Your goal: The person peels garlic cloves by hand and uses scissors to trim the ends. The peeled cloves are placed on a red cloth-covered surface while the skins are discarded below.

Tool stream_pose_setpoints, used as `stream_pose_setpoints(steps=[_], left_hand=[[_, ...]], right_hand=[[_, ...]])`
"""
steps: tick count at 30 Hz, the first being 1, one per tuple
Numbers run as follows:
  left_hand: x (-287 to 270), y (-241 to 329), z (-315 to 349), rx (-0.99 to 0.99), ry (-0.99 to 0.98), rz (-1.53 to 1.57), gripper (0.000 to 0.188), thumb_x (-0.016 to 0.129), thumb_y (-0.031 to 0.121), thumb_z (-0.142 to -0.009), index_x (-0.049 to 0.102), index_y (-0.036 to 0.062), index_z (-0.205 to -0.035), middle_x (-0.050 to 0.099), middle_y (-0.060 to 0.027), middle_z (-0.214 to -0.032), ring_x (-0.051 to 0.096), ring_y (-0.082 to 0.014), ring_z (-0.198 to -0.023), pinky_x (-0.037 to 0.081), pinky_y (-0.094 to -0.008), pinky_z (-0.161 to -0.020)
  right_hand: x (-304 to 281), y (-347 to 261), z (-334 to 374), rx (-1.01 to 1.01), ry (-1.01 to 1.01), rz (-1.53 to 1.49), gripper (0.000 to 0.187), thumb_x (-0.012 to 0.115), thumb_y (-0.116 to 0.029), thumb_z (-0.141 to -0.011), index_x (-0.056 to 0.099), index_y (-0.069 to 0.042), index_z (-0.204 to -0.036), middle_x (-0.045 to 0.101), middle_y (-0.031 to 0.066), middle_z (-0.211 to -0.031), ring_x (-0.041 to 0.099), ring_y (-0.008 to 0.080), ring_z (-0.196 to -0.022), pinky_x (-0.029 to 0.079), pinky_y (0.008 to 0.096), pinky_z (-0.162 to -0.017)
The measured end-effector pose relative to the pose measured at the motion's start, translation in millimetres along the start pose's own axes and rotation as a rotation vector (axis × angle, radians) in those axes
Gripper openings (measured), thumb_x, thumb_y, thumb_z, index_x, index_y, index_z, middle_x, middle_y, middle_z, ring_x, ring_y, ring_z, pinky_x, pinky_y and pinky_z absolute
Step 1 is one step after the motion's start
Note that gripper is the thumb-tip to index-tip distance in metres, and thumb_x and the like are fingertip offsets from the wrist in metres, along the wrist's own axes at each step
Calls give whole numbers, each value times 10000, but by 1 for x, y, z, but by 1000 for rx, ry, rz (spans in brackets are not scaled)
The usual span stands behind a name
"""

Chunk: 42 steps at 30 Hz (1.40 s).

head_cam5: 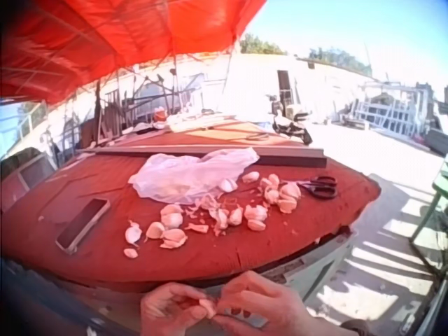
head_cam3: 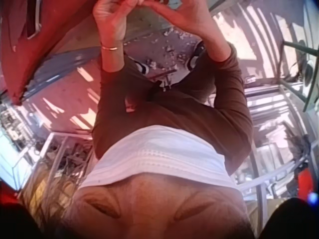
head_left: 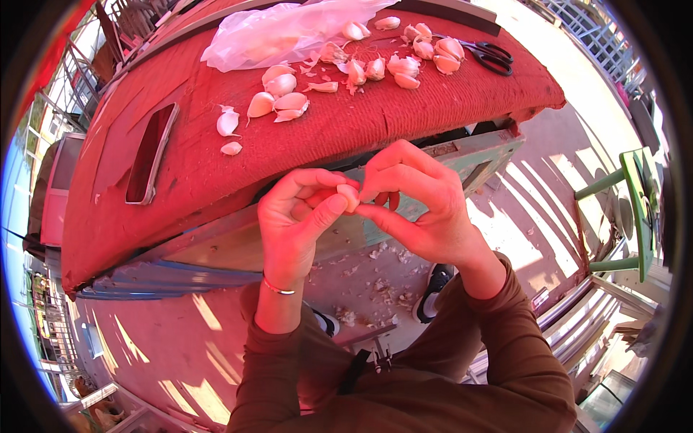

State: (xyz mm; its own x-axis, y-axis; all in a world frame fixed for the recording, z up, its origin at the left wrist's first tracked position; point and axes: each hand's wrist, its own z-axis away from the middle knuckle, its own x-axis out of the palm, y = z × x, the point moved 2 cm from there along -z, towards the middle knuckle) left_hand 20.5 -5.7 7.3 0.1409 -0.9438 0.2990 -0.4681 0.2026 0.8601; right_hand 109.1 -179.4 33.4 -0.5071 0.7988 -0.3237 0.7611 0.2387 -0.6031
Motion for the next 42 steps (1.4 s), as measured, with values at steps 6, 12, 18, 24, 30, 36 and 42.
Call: stream_pose_setpoints(steps=[6,12,18,24,30,36,42], left_hand=[[-3,-1,0,-41,-29,46,203,731,7,-988,667,-68,-1166,745,-134,-1052,726,-168,-947,599,-321,-887],[-5,-4,0,-53,-34,46,198,737,5,-982,676,-65,-1157,748,-129,-1046,726,-170,-946,604,-320,-878],[-2,-3,-1,-51,-38,71,195,739,2,-978,682,-57,-1155,748,-122,-1042,723,-164,-947,599,-316,-862],[-5,-4,0,-72,-16,63,183,749,-3,-969,692,-52,-1136,751,-117,-1048,718,-154,-947,591,-307,-862],[-4,-4,-1,-74,-18,63,189,751,12,-967,692,-46,-1137,749,-113,-1042,711,-155,-941,578,-308,-863],[-2,-2,0,-80,-28,45,194,750,28,-972,692,-49,-1140,746,-120,-1021,701,-160,-920,571,-316,-852],[-6,-6,0,-89,-62,114,203,764,17,-969,717,-60,-1151,757,-101,-1031,721,-142,-941,597,-289,-850]], right_hand=[[2,-3,-2,50,5,-15,293,842,62,-799,729,-33,-1052,666,89,-1036,653,135,-753,522,274,-631],[1,-2,-2,54,-5,-9,266,819,54,-825,706,-41,-1046,644,53,-993,627,135,-748,502,284,-629],[0,1,1,31,-21,20,261,827,55,-820,696,-40,-1025,645,61,-998,619,132,-723,492,279,-620],[3,-4,-2,62,-8,6,263,823,62,-819,695,-38,-1026,648,69,-1003,620,134,-726,492,278,-617],[1,-1,-1,40,-20,38,215,845,57,-789,697,-10,-930,670,89,-967,655,142,-738,523,274,-643],[-2,-3,-3,54,-9,16,199,807,83,-803,703,-6,-947,670,92,-957,656,153,-747,524,279,-649],[-5,-1,-2,14,12,97,228,770,93,-825,738,-19,-1021,681,85,-949,661,161,-745,530,291,-641]])
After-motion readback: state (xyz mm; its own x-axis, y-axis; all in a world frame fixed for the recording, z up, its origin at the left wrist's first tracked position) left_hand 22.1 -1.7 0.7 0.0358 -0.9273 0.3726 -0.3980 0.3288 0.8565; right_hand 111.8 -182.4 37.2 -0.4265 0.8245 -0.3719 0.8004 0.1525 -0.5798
